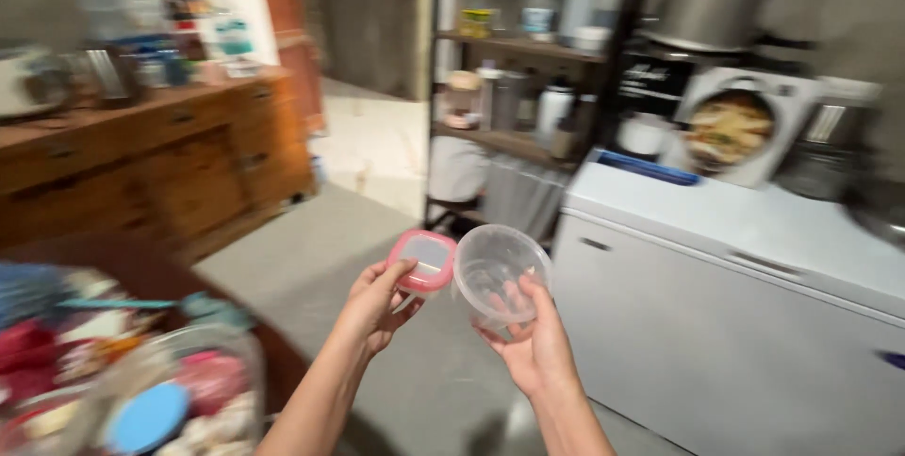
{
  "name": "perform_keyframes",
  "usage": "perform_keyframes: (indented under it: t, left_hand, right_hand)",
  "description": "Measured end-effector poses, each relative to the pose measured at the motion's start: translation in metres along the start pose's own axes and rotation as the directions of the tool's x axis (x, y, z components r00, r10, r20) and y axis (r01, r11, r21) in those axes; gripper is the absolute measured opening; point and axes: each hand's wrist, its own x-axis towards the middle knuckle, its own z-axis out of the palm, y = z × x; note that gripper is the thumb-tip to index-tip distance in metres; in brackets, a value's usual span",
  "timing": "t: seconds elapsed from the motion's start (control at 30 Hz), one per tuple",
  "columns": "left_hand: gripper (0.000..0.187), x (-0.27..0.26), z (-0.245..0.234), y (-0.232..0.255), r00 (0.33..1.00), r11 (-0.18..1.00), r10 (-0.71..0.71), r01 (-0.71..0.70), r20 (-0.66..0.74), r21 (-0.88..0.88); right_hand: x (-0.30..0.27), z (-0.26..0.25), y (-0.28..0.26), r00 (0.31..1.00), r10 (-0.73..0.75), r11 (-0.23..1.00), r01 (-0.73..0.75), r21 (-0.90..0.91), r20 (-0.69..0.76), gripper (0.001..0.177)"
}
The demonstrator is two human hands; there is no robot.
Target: Sort through items on a table and clean a duster and container at a sink.
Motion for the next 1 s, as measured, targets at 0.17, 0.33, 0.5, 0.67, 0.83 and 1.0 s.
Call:
perform_keyframes:
  t: [0.17, 0.33, 0.5, 0.67, 0.83, 1.0]
  left_hand:
    - [0.044, 0.002, 0.105, -0.063, 0.988, 0.996, -0.08, 0.076, 0.133, 0.035]
    - [0.046, 0.005, 0.211, -0.135, 0.938, 0.989, -0.149, 0.14, 0.312, 0.053]
    - [0.046, -0.039, 0.323, -0.18, 0.876, 0.956, -0.295, 0.27, 0.382, 0.117]
    - [0.049, -0.06, 0.415, -0.233, 0.785, 0.931, -0.364, 0.298, 0.501, 0.21]
    - [0.05, -0.071, 0.502, -0.284, 0.683, 0.893, -0.446, 0.301, 0.578, 0.334]
    - [0.05, -0.067, 0.586, -0.333, 0.583, 0.865, -0.5, 0.31, 0.64, 0.394]
  right_hand:
    - [-0.01, -0.083, -0.082, 0.99, -0.113, 0.994, 0.113, -0.01, -0.086, 0.071]
    - [-0.023, -0.166, -0.162, 0.959, -0.212, 0.977, 0.213, -0.016, -0.186, 0.073]
    - [-0.05, -0.245, -0.233, 0.905, -0.302, 0.949, 0.314, -0.008, -0.299, 0.073]
    - [-0.07, -0.322, -0.287, 0.833, -0.368, 0.914, 0.405, 0.001, -0.413, 0.071]
    - [-0.078, -0.395, -0.334, 0.749, -0.435, 0.863, 0.504, 0.005, -0.5, 0.067]
    - [-0.077, -0.447, -0.383, 0.682, -0.451, 0.831, 0.556, 0.008, -0.576, 0.064]
